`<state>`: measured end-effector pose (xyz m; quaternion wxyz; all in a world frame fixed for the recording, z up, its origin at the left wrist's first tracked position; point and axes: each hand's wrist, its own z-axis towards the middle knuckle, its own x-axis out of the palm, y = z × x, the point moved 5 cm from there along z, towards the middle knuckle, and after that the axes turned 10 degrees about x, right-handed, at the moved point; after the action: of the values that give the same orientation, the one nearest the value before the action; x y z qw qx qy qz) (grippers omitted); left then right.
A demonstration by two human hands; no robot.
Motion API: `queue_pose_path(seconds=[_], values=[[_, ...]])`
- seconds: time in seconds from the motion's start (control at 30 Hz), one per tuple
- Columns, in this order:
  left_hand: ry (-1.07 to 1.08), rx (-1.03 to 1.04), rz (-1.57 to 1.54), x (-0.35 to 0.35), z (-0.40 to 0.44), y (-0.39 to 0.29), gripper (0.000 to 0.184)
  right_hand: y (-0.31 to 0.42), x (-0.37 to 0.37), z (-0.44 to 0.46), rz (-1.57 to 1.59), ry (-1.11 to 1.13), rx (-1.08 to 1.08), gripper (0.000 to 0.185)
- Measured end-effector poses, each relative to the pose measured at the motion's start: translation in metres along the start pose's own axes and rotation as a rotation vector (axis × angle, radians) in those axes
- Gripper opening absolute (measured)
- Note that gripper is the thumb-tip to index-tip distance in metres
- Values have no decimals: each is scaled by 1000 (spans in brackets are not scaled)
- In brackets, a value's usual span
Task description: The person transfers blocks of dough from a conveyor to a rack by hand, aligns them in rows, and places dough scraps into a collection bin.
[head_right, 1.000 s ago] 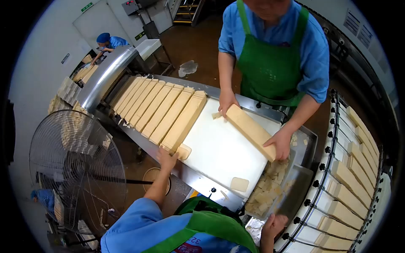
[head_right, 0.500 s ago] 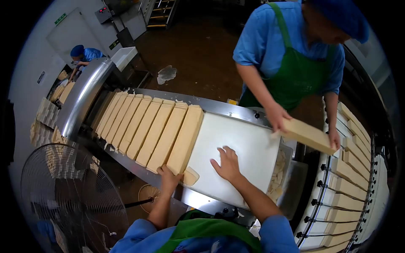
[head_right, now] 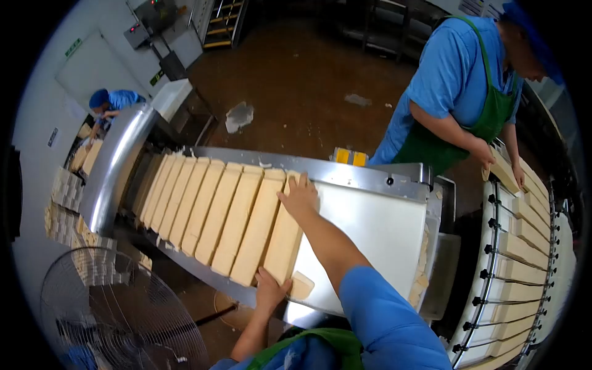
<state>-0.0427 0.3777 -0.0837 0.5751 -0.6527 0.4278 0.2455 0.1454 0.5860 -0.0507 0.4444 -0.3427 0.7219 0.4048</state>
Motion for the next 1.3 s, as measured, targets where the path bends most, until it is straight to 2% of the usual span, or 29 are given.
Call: queue_pose_path(seconds=[0.13, 0.23, 0.3, 0.37, 0.4, 0.5, 0.6, 0.63, 0.7, 0.77, 0.8, 0.87, 0.97, 1.03, 1.07, 1.1, 1.13, 1.17, 1.23, 1.27, 1.3], values=[[37, 38, -29, 1, 2, 2, 102, -31, 4, -4, 10, -97, 91, 71], [84, 90, -92, 13, 3, -4, 89, -87, -11, -22, 118, -58, 236, 76], [199, 119, -116, 19, -2, -31, 86, -131, -53, -59, 216, -32, 412, 80], [219, 305, -118, 39, -7, -56, 84, -188, -70, -80, 239, -28, 578, 85], [205, 425, -123, 47, -10, -71, 85, -215, -74, -90, 220, -103, 635, 86], [270, 396, -72, 55, -23, -140, 83, -269, -98, -129, 243, -191, 801, 90], [87, 528, -21, 71, -33, -177, 75, -329, -102, -160, 523, -345, 868, 92], [86, 548, -49, 70, -40, -194, 71, -357, -93, -171, 569, -409, 911, 93], [61, 650, -118, 82, -59, -224, 74, -408, -87, -213, 566, -675, 938, 86], [94, 778, -235, 93, -82, -260, 74, -432, -131, -293, 792, -794, 926, 81], [162, 846, -251, 103, -97, -279, 75, -453, -140, -330, 727, -954, 913, 77], [259, 932, -267, 113, -133, -320, 77, -497, -155, -404, 741, -1003, 1040, 76], [419, 1210, -252, 126, -200, -373, 76, -567, -148, -502, 702, -1091, 1189, 76], [543, 1337, -340, 139, -241, -394, 76, -607, -139, -563, 688, -1075, 1338, 75], [557, 1349, -340, 142, -258, -403, 76, -624, -134, -589, 688, -960, 1418, 72], [663, 1433, -313, 145, -280, -413, 75, -638, -133, -611, 686, -840, 1483, 70], [765, 1510, -280, 151, -299, -418, 73, -647, -138, -627, 505, -650, 1588, 65], [759, 1504, -272, 160, -310, -420, 73, -659, -140, -638, 324, -453, 1665, 63], [1025, 1572, -338, 180, -335, -420, 70, -691, -135, -646, 258, -410, 1592, 58], [1147, 1500, -327, 184, -343, -421, 70, -705, -136, -646, 247, -397, 1577, 53], [1137, 1492, -318, 187, -348, -425, 70, -721, -135, -645, 253, -393, 1564, 53]])
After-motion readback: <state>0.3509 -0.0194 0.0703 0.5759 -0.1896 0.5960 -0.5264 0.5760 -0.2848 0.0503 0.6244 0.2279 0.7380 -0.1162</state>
